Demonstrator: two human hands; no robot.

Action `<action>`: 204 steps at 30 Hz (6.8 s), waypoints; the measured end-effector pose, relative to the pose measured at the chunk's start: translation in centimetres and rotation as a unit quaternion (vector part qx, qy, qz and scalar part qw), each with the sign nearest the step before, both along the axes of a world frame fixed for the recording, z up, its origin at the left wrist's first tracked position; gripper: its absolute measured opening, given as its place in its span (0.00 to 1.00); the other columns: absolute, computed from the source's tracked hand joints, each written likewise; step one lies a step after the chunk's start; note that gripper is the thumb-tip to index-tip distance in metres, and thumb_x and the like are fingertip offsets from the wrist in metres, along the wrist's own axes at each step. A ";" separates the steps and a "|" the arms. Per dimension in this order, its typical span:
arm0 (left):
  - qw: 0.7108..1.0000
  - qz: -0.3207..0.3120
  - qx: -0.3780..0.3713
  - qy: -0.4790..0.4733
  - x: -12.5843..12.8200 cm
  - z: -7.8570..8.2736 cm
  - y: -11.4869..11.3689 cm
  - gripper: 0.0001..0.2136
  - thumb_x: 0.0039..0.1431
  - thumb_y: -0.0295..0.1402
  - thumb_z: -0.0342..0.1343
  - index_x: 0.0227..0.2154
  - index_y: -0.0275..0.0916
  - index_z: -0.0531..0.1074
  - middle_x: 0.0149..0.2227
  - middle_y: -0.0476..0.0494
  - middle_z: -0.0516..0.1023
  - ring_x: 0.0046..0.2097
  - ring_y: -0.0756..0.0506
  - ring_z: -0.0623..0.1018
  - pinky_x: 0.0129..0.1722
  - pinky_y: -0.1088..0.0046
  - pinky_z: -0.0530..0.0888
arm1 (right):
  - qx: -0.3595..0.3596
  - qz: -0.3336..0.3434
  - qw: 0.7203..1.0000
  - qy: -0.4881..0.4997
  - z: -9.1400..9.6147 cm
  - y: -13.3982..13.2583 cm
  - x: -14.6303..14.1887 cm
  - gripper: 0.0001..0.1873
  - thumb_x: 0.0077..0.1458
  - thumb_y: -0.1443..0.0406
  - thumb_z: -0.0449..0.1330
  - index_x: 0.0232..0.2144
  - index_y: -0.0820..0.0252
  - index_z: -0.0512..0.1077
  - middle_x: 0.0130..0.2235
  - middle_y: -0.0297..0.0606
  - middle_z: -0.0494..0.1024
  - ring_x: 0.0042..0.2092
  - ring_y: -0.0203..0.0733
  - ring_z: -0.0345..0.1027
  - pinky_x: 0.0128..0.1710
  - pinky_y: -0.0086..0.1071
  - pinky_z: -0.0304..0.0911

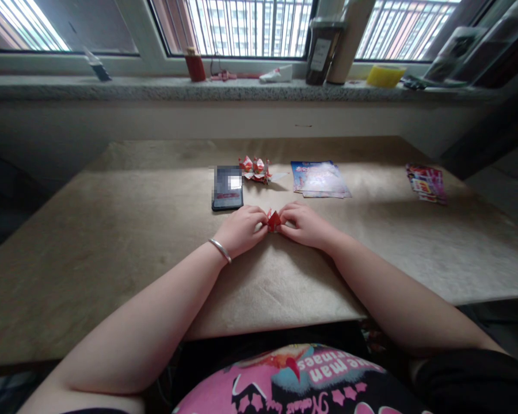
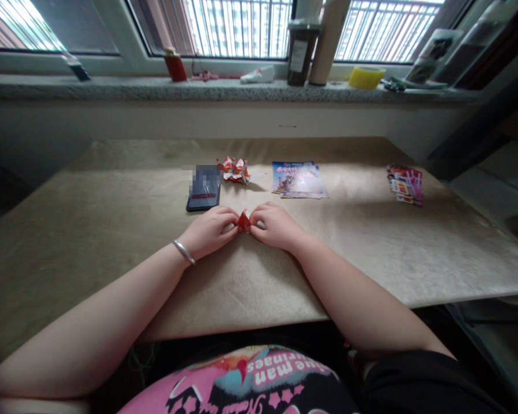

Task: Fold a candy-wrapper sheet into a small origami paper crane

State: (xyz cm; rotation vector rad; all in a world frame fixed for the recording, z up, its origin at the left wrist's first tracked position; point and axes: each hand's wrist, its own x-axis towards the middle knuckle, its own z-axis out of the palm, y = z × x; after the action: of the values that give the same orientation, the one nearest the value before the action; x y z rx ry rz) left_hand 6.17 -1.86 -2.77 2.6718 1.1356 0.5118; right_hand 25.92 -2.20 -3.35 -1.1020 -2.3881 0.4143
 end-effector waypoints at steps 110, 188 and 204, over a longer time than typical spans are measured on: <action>0.985 -0.050 0.039 0.162 -0.1 2.2 -2.0 0.10 0.58 0.27 0.49 0.40 0.38 0.73 0.40 0.43 0.79 0.42 0.44 0.77 0.43 0.68 0.73 | 0.090 0.005 0.991 -0.103 0.7 -1.1 -0.1 0.08 0.55 0.67 0.57 0.32 0.56 0.77 0.35 0.36 0.79 0.41 0.42 0.67 0.40 0.33 0.62; 0.997 -0.009 -0.006 0.082 -0.4 0.9 -1.8 0.13 0.62 0.28 0.45 0.47 0.34 0.67 0.49 0.37 0.73 0.51 0.43 0.71 0.54 0.60 0.66 | 0.067 0.023 0.994 -0.082 0.6 -0.3 0.6 0.07 0.52 0.65 0.59 0.35 0.56 0.76 0.36 0.37 0.79 0.43 0.43 0.67 0.42 0.33 0.61; 0.997 0.010 0.002 0.078 -0.6 0.8 -1.1 0.06 0.58 0.29 0.52 0.38 0.37 0.71 0.41 0.42 0.75 0.44 0.43 0.73 0.47 0.65 0.69 | 0.023 0.017 0.999 -0.022 0.0 -0.1 0.5 0.07 0.53 0.67 0.58 0.33 0.55 0.77 0.37 0.35 0.80 0.42 0.40 0.69 0.44 0.33 0.62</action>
State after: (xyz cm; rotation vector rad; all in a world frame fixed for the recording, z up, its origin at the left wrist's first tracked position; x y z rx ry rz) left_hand 5.55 -2.94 -1.95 2.7477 1.2037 0.3126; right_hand 26.46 -2.28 -3.40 -1.0613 -2.4461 0.3477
